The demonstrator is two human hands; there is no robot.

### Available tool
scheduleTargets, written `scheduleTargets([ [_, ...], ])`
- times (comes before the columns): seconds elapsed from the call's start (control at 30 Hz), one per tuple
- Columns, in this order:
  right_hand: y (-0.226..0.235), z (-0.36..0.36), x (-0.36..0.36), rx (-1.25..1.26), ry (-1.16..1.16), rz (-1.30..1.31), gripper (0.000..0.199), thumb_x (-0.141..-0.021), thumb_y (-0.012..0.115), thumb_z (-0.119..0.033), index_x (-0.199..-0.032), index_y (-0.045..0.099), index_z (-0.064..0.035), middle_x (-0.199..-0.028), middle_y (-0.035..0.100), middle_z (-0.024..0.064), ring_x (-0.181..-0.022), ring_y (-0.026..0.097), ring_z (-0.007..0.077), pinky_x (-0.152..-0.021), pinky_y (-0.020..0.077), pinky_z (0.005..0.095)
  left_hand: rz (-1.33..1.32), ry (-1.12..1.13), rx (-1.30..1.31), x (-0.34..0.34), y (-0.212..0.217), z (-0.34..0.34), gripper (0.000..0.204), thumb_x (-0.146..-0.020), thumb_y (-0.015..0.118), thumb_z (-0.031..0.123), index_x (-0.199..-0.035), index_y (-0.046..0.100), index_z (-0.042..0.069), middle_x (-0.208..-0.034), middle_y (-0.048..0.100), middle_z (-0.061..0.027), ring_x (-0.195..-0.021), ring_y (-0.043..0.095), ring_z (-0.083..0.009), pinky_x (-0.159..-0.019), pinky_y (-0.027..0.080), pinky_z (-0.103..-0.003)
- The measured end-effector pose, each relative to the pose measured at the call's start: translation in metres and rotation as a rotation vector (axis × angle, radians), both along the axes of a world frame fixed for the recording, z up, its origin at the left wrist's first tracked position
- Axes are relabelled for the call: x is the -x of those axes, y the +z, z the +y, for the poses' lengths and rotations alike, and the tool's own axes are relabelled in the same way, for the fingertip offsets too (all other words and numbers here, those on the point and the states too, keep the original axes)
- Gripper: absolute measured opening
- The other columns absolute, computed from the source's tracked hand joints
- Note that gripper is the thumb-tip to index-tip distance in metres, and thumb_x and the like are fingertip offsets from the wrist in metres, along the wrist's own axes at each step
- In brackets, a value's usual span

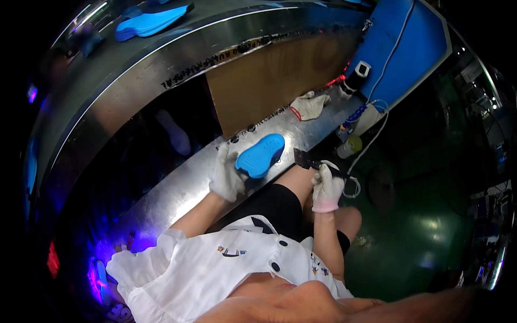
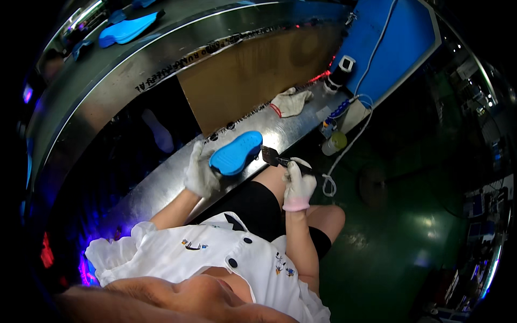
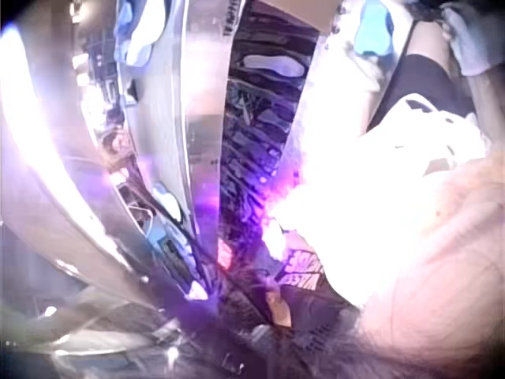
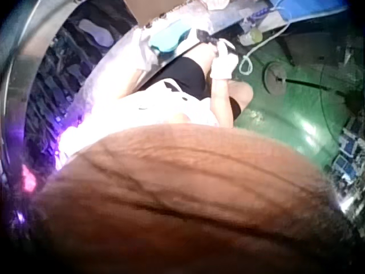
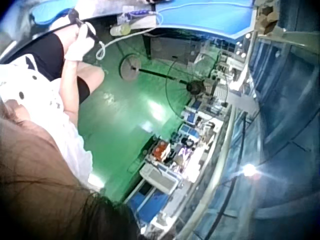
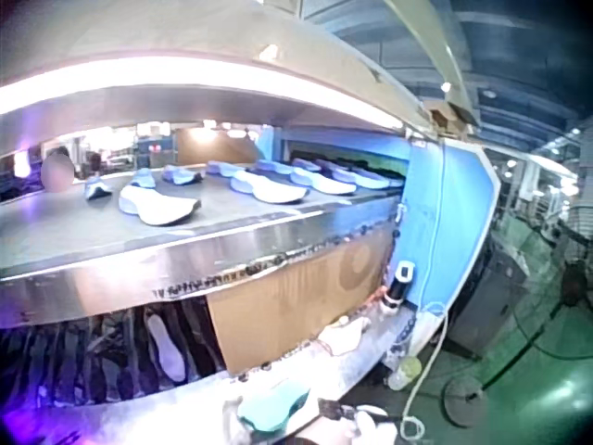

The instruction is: The person uses a black marking tool to mark the bottom of blue shoe soles held by hand and then places each sole onto a moving conveyor belt.

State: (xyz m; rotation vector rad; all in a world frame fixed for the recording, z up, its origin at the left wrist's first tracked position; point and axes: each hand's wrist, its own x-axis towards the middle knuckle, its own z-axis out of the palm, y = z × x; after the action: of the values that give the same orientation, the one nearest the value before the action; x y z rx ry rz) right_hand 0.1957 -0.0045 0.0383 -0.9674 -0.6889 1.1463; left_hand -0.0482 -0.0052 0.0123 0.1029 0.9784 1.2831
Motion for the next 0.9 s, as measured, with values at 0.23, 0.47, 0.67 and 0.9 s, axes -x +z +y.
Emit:
scheduleTargets([
  [0.23, -0.018, 0.0, 0.004, 0.069, 0.057, -0.193, 0.015, -0.09, 0.066, -0.008, -0.102, 0.066, 0.0021, -0.078, 0.063, 0.0029, -0.057, 0.053, 0.0067, -0.051, 0.0432, 0.0206, -0.644, -0.324, -0.018, -0.026, -0.043, 0.018, 0.101, -0.082, 0.042, 0.085, -0.143, 0.041, 0.005, -0.125, 0.056, -0.0284, -0.091, 0.065, -0.0357, -0.091, 0.052, -0.06],
  [0.47, -0.005, 0.042, 0.038, -0.067, -0.085, -1.035, 0.019, -0.08, 0.077, -0.019, -0.093, 0.072, -0.0068, -0.082, 0.072, 0.0104, -0.074, 0.07, 0.0223, -0.071, 0.0532, 0.0338, -0.606, -0.375, -0.275, -0.066, -0.006, -0.003, 0.092, -0.083, 0.052, 0.076, -0.137, 0.048, 0.002, -0.122, 0.062, -0.0206, -0.102, 0.064, -0.0364, -0.091, 0.054, -0.048],
  [0.67, 0.07, -0.021, 0.039, -0.351, 0.259, -1.002, 0.018, -0.078, 0.077, -0.011, -0.095, 0.071, -0.0064, -0.085, 0.072, 0.0091, -0.074, 0.07, 0.0186, -0.067, 0.0544, 0.033, -0.591, -0.376, -0.401, -0.045, 0.004, -0.003, 0.088, -0.082, 0.056, 0.073, -0.139, 0.047, 0.007, -0.127, 0.061, -0.0192, -0.107, 0.065, -0.0344, -0.069, 0.061, -0.047],
  [0.9, 0.07, -0.016, 0.046, -0.633, 0.021, -1.039, 0.021, -0.074, 0.079, -0.001, -0.093, 0.071, -0.0028, -0.083, 0.07, 0.009, -0.075, 0.068, 0.0183, -0.069, 0.0538, 0.0301, -0.699, -0.251, -0.329, -0.069, 0.019, -0.021, 0.096, -0.079, 0.057, 0.078, -0.142, 0.043, 0.007, -0.124, 0.062, -0.0203, -0.102, 0.067, -0.0384, -0.068, 0.061, -0.047],
])
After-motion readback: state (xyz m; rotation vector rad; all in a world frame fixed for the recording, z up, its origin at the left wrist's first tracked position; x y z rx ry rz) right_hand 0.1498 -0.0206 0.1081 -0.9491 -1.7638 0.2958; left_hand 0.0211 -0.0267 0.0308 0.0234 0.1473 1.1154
